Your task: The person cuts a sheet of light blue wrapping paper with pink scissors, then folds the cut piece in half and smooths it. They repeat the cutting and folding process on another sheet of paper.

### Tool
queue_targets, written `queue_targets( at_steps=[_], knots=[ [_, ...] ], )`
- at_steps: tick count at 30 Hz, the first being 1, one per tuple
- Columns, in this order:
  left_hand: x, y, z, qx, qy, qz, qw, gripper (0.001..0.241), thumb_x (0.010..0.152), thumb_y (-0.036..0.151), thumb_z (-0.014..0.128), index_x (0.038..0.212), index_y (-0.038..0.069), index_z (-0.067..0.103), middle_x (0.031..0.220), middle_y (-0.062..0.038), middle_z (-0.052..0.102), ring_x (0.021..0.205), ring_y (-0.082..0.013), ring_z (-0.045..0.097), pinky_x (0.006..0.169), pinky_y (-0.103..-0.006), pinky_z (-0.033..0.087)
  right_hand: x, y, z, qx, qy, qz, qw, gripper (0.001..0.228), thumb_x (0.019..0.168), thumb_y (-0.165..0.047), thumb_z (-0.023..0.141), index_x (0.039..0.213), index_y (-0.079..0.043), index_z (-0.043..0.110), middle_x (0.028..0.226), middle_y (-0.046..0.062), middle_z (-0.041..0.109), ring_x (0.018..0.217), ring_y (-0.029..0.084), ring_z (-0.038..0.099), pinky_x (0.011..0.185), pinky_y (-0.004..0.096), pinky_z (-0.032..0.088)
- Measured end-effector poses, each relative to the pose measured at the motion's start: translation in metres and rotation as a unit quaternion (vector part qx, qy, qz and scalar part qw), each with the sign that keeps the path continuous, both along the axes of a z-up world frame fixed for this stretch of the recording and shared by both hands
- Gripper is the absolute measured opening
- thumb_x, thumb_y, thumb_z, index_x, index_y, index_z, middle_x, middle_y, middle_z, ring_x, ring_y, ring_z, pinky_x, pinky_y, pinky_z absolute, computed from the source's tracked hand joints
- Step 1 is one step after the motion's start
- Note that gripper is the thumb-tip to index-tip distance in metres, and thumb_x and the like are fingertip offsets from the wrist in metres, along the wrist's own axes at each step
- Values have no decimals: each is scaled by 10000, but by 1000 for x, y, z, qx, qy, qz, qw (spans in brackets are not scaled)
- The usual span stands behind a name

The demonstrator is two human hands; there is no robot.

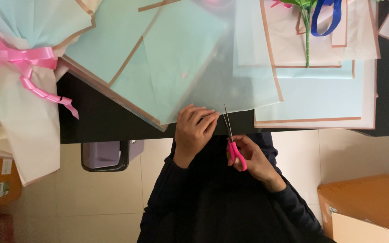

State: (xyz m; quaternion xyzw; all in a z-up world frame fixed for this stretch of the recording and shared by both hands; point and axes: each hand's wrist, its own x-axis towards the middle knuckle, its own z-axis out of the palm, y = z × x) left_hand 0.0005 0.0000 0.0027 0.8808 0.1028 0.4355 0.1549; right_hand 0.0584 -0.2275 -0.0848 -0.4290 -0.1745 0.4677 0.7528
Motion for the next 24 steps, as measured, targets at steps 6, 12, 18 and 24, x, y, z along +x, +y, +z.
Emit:
queue_targets(
  at_steps=[6,12,18,24],
  knots=[
    [0,0,0,-4,-4,-1,1000,102,868,185,845,907,206,753,887,66,680,924,-154,672,934,-386,559,2,3,5,-5,-18,1,1000,664,777,-111,837,1304,124,508,1129,293,587,647,334,733,374,288,527],
    [-1,0,-6,-5,2,-5,1000,102,870,188,842,929,217,764,900,71,681,939,-150,667,961,-382,541,5,8,13,-13,-30,0,999,634,788,-105,821,1292,134,521,1103,284,598,624,296,719,373,284,520],
    [-1,-1,0,-6,7,-2,1000,100,872,192,843,912,210,752,892,74,675,930,-146,668,944,-374,546,3,6,10,-24,-23,-4,999,635,792,-116,822,1292,134,522,1107,278,589,646,301,730,379,275,517],
    [0,-1,2,-32,13,9,999,70,896,197,828,920,216,765,864,68,682,867,-141,680,860,-327,573,3,10,29,-24,-46,0,999,615,790,-123,832,1276,117,543,1098,249,607,649,287,736,387,248,522]
  ],
)
